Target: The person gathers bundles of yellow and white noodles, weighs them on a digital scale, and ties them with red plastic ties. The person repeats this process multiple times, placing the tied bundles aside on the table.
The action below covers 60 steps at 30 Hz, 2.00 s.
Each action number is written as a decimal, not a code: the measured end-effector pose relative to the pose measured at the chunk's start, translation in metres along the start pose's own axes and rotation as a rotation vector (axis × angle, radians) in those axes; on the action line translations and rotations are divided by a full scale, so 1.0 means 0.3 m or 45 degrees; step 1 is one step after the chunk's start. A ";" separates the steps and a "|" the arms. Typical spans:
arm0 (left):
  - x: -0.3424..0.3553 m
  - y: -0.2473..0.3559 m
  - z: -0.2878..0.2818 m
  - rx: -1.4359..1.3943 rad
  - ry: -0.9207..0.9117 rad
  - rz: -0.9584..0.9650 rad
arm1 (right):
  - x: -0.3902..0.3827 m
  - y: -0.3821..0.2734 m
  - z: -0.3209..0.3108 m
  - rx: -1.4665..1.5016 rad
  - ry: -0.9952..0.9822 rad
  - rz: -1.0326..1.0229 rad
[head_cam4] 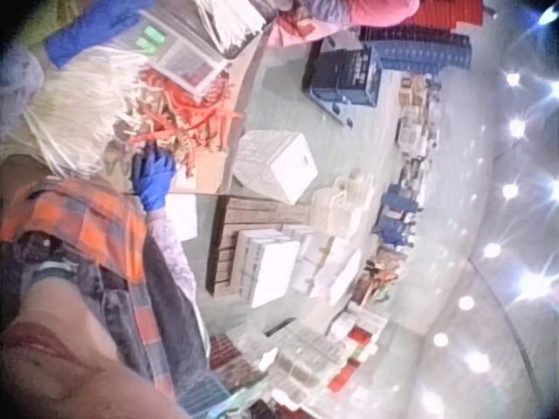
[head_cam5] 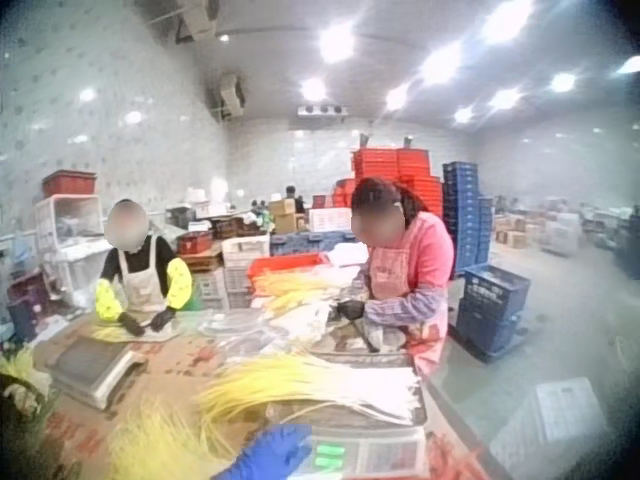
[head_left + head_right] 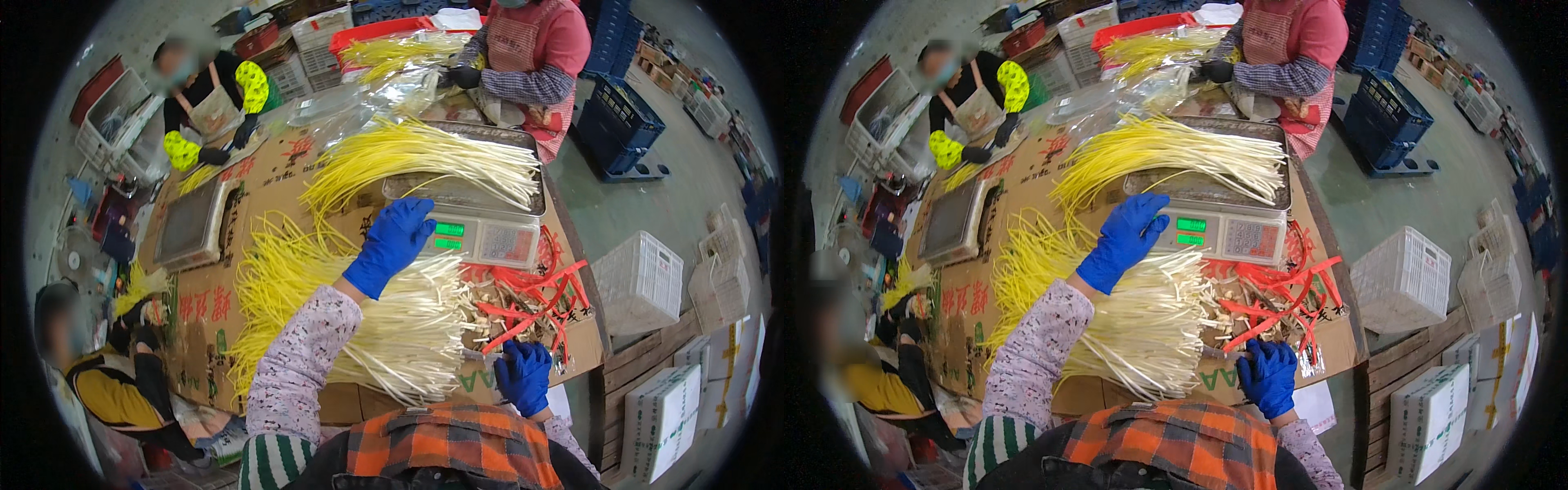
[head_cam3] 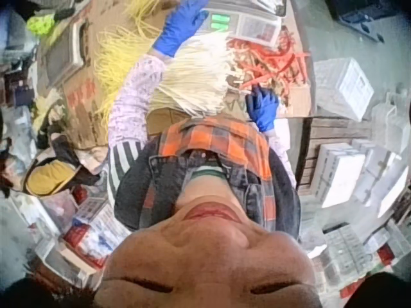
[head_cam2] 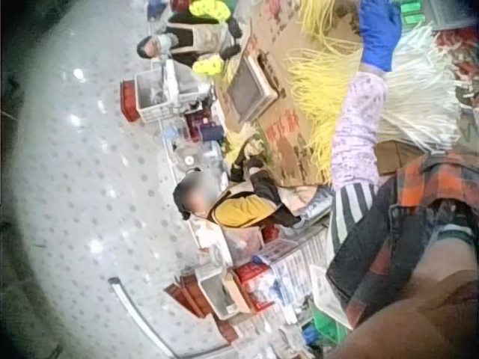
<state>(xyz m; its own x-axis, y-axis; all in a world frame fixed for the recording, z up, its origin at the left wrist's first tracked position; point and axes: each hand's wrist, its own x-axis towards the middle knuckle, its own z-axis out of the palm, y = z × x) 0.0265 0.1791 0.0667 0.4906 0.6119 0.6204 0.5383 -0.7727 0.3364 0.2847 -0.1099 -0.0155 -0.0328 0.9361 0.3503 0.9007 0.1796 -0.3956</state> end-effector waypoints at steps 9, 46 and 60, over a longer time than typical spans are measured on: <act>0.190 -0.200 0.057 -0.003 -0.311 -0.087 | 0.020 0.004 -0.015 0.021 -0.039 0.034; 0.463 -0.111 0.212 0.476 -0.212 0.341 | 0.323 0.053 -0.236 0.427 0.193 -0.056; 0.464 -0.090 0.157 0.232 0.012 0.419 | 1.041 0.138 -0.085 0.072 0.245 0.037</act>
<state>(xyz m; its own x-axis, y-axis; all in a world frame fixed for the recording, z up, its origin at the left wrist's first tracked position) 0.1124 0.2931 0.1107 0.6518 0.3339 0.6809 0.4666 -0.8844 -0.0130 0.3229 0.1823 0.0993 0.0812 0.8668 0.4919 0.8740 0.1754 -0.4532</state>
